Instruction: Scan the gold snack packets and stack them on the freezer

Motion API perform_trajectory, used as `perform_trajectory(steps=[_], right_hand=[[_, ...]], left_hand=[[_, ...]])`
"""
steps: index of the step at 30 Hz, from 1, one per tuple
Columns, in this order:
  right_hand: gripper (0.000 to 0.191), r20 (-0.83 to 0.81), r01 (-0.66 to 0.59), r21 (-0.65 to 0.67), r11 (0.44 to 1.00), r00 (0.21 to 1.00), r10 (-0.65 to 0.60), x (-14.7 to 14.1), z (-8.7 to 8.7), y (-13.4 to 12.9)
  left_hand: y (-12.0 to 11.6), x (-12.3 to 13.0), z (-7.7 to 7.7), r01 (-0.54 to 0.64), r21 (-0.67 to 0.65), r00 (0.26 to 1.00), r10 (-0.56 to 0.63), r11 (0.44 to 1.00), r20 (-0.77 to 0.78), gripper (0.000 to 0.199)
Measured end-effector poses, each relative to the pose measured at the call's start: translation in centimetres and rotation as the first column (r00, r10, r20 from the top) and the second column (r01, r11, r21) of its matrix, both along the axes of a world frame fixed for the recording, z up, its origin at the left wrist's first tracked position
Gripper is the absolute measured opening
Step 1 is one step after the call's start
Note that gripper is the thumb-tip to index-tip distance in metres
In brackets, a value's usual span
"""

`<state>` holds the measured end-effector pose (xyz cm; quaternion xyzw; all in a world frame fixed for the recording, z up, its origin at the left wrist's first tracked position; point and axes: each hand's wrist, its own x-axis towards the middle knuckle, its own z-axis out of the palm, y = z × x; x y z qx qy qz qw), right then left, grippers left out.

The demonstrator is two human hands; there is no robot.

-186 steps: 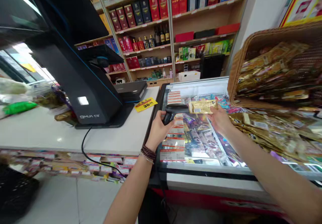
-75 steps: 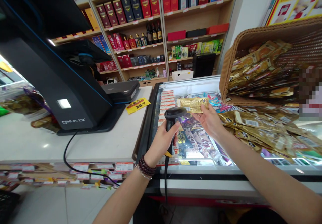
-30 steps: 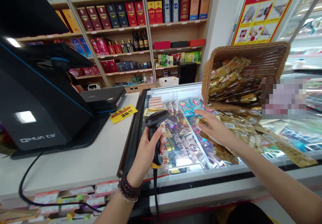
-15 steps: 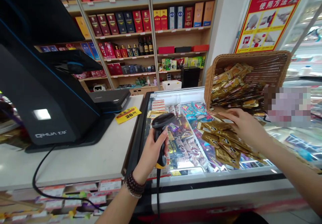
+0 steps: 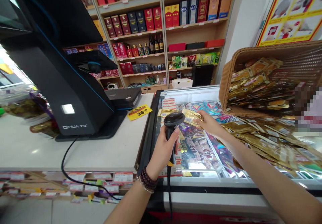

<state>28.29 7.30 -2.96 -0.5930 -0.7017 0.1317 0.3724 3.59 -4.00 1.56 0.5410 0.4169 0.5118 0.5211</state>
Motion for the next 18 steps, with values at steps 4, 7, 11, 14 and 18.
perform_trajectory(steps=[4, 7, 11, 14, 18], right_hand=[[0.035, -0.183, 0.030, 0.014, 0.999, 0.983, -0.027, 0.4, -1.2, 0.5], [0.035, -0.225, -0.049, 0.093, 0.994, 0.972, 0.069, 0.4, -1.1, 0.4], [0.039, -0.253, -0.131, 0.127, 0.983, 0.954, 0.160, 0.2, -0.2, 0.1], [0.041, -0.269, -0.155, 0.135, 0.979, 0.945, 0.187, 0.5, 0.5, -0.2], [0.041, -0.268, -0.158, 0.152, 0.976, 0.944, 0.194, 0.9, 1.0, -0.6]], left_hand=[[0.0, -0.1, -0.2, -0.016, 0.026, 0.992, 0.019, 1.000, -0.125, 0.043], [-0.3, -0.1, 0.0, -0.014, 0.040, 0.978, 0.022, 0.999, -0.205, 0.042], [-0.5, -0.2, 0.2, -0.007, 0.049, 0.953, 0.021, 0.999, -0.302, 0.040], [-0.6, -0.4, 0.2, 0.017, 0.069, 0.944, 0.007, 0.997, -0.330, 0.041], [-0.6, -0.6, 0.3, 0.037, 0.079, 0.939, -0.008, 0.996, -0.343, 0.041]])
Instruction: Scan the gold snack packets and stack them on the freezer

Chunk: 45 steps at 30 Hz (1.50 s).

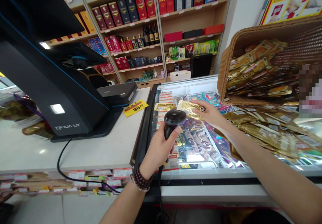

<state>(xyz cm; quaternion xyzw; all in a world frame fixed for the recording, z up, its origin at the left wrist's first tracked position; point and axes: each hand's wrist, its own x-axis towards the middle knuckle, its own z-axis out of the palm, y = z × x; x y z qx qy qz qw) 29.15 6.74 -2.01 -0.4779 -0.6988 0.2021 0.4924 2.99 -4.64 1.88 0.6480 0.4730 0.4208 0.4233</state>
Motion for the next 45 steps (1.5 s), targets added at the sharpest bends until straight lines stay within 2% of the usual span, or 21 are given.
perform_trajectory(steps=[11, 16, 19, 21, 23, 26, 28, 30, 33, 35, 38, 40, 43, 45], right_hand=[[0.040, -0.083, 0.021, -0.002, 1.000, 0.996, -0.021, -0.2, 0.0, -0.5], [0.035, -0.188, 0.048, -0.028, 0.998, 0.981, -0.053, -0.7, 0.5, -0.8], [0.033, -0.178, 0.044, -0.036, 0.998, 0.983, -0.050, -0.5, 0.2, -0.8], [0.033, -0.203, 0.036, -0.079, 0.996, 0.978, -0.051, -0.4, -0.4, -0.5], [0.034, -0.296, 0.007, -0.182, 0.983, 0.953, -0.061, -0.8, -1.1, 0.1], [0.033, -0.439, -0.092, -0.332, 0.939, 0.896, -0.067, -2.9, -1.4, 1.7], [0.034, -0.475, -0.156, -0.356, 0.921, 0.880, -0.034, -5.1, -0.7, 3.2], [0.039, -0.455, -0.159, -0.328, 0.931, 0.891, -0.008, -7.3, 0.5, 4.7], [0.049, -0.286, 0.008, -0.157, 0.988, 0.957, -0.054, -8.7, 2.3, 6.2], [0.052, -0.108, 0.086, 0.011, 0.996, 0.991, -0.085, -7.4, 2.9, 5.9], [0.062, 0.159, 0.024, 0.143, 0.989, 0.986, -0.047, -2.4, 2.9, 3.2], [0.072, 0.300, 0.004, 0.138, 0.990, 0.953, -0.046, 2.3, 2.6, 0.3], [0.078, 0.474, 0.076, 0.074, 0.994, 0.875, -0.102, 9.5, 2.2, -4.0], [0.081, 0.568, 0.130, 0.019, 0.991, 0.815, -0.118, 13.3, 2.1, -6.1]], left_hand=[[0.0, -0.1, -0.4, 0.047, -0.072, 0.997, -0.043, 0.996, 0.067, 0.042], [0.0, 0.0, -0.2, 0.003, -0.035, 0.999, -0.001, 0.999, 0.034, 0.046], [0.0, 0.0, -0.2, -0.004, -0.051, 0.998, 0.007, 0.999, 0.064, 0.051], [0.0, 0.1, -0.1, 0.010, -0.051, 0.990, -0.002, 0.999, 0.144, 0.050], [-0.2, 0.3, 0.1, 0.009, -0.045, 0.970, 0.002, 0.999, 0.244, 0.051], [-0.4, 0.3, 0.5, -0.032, -0.028, 0.939, 0.040, 0.999, 0.342, 0.052], [-0.4, 0.2, 0.7, -0.052, -0.010, 0.927, 0.052, 0.999, 0.371, 0.052], [-0.3, 0.1, 0.7, -0.054, -0.003, 0.924, 0.051, 0.999, 0.379, 0.050], [-0.1, 0.0, 0.6, -0.055, 0.000, 0.933, 0.052, 0.998, 0.357, 0.048], [0.1, 0.0, 0.5, -0.058, 0.015, 0.939, 0.050, 0.998, 0.341, 0.047], [0.1, 0.0, 0.5, -0.047, 0.025, 0.942, 0.036, 0.999, 0.332, 0.047], [0.1, 0.0, 0.4, -0.035, 0.018, 0.942, 0.027, 0.999, 0.334, 0.047], [0.1, 0.1, 0.3, -0.016, 0.011, 0.939, 0.011, 1.000, 0.343, 0.047], [0.1, 0.2, 0.1, 0.007, 0.007, 0.939, -0.009, 1.000, 0.343, 0.047]])
